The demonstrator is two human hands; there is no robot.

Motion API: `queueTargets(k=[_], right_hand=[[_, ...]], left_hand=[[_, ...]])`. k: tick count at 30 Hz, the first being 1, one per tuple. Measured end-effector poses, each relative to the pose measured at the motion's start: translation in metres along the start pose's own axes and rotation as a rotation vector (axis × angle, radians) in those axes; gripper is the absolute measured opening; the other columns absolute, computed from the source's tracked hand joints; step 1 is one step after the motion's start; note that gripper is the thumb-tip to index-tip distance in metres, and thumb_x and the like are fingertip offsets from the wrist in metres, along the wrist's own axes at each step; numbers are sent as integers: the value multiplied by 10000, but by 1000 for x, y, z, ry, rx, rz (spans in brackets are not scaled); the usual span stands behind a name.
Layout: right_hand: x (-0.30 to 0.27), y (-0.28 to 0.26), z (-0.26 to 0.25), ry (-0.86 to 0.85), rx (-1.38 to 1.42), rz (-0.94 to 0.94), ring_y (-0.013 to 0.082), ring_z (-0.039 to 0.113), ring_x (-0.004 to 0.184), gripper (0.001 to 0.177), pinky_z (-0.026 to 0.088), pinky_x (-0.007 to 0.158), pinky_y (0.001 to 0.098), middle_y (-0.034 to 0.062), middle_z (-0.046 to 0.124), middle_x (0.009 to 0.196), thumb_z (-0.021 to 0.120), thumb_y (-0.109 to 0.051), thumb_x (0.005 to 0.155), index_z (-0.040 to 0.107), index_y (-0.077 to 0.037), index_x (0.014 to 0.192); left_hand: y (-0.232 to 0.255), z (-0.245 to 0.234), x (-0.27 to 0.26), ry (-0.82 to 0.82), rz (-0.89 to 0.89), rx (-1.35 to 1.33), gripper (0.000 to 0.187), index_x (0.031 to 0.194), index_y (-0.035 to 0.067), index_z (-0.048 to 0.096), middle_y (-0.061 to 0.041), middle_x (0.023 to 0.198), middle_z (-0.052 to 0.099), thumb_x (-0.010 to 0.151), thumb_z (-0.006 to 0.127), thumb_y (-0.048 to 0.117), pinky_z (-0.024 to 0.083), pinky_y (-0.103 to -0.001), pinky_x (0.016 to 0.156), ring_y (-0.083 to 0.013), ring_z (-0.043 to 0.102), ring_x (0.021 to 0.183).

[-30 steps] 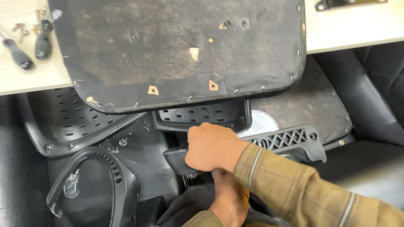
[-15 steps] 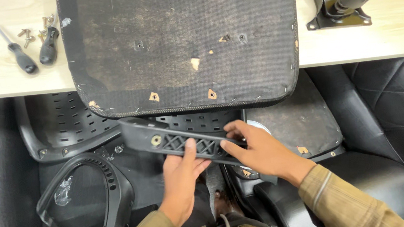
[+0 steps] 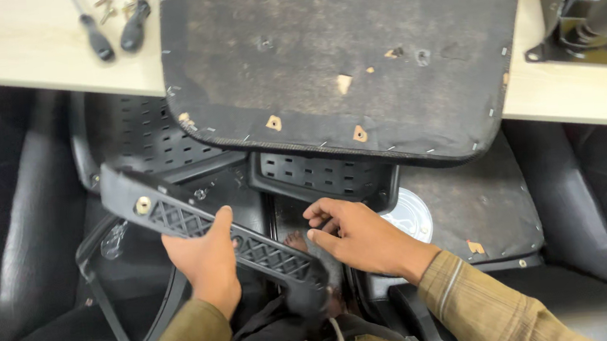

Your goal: The person assembles a chair by attaching plastic side frames to a fabric seat cushion using screws and a screwdriver. They align the frames, insert screws, and tighten them to secure the parts together.

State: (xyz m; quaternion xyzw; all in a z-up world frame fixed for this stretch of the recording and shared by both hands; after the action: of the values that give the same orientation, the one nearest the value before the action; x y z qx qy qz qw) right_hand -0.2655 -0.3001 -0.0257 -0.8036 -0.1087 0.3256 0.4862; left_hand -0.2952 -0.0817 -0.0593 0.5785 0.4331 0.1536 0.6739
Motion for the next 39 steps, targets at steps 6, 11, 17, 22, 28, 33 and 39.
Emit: queueTargets(k=[6, 11, 17, 22, 28, 33, 39], right_hand=[[14, -10, 1, -66, -52, -64, 158, 715, 932, 349, 588, 775, 311, 109, 744, 1085, 633, -164, 906, 642, 5, 1210], [20, -16, -3, -60, -84, -85, 143, 727, 943, 346, 587, 764, 302, 83, 741, 1107, 641, -184, 910, 644, -8, 1208], [26, -25, -8, -11, -81, -119, 144, 733, 944, 355, 583, 755, 301, 73, 740, 1128, 655, -190, 903, 642, -22, 1216], [25, -29, -16, 96, -142, -190, 171, 681, 1053, 441, 582, 775, 308, 70, 682, 1225, 692, -175, 875, 599, -80, 1295], [19, -41, -16, 143, -145, -200, 199, 628, 1158, 627, 579, 773, 325, 78, 575, 1367, 738, -186, 836, 481, -135, 1405], [13, -68, -11, 201, -132, -380, 275, 555, 1233, 817, 522, 914, 392, 156, 463, 1421, 793, -184, 799, 350, -42, 1471], [-6, -105, -25, 336, -610, -753, 400, 554, 1177, 880, 474, 940, 480, 221, 591, 1245, 876, -253, 630, 497, 24, 1374]], left_hand=[[12, -29, 26, 38, 216, -23, 632, 1257, 55, 478, -45, 1106, 640, 705, 776, -24, 545, -281, 781, -117, 654, 904], [27, -46, 34, 36, 209, -10, 531, 1139, 47, 538, -26, 933, 631, 655, 705, -96, 468, -284, 631, -120, 580, 759], [48, -44, 29, 11, 304, 147, 382, 975, 43, 588, -3, 816, 620, 631, 673, -98, 439, -288, 576, -111, 554, 684], [69, -56, 30, -98, 467, 399, 364, 995, 29, 635, -27, 825, 704, 648, 698, -60, 509, -254, 628, -100, 640, 690], [75, -70, 38, -88, 282, 555, 425, 1052, -4, 681, -92, 785, 708, 638, 682, -102, 497, -304, 593, -139, 627, 632], [74, -58, 26, -347, 383, 501, 587, 1142, 23, 675, -37, 830, 741, 565, 697, -79, 530, -312, 690, -160, 680, 736], [74, -22, -11, -709, 349, 786, 557, 1149, 76, 697, -122, 864, 778, 593, 733, 65, 564, -343, 779, -272, 758, 825]])
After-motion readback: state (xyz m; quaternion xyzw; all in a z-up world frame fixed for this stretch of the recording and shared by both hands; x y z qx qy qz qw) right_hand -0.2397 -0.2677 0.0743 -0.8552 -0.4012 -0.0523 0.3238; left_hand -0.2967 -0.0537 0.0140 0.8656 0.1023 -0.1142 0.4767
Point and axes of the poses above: each hand's wrist, its own x-axis towards the middle knuckle, its own z-axis out of the palm, y = z × x, the point moved 1 cm from there along x, towards the middle knuckle
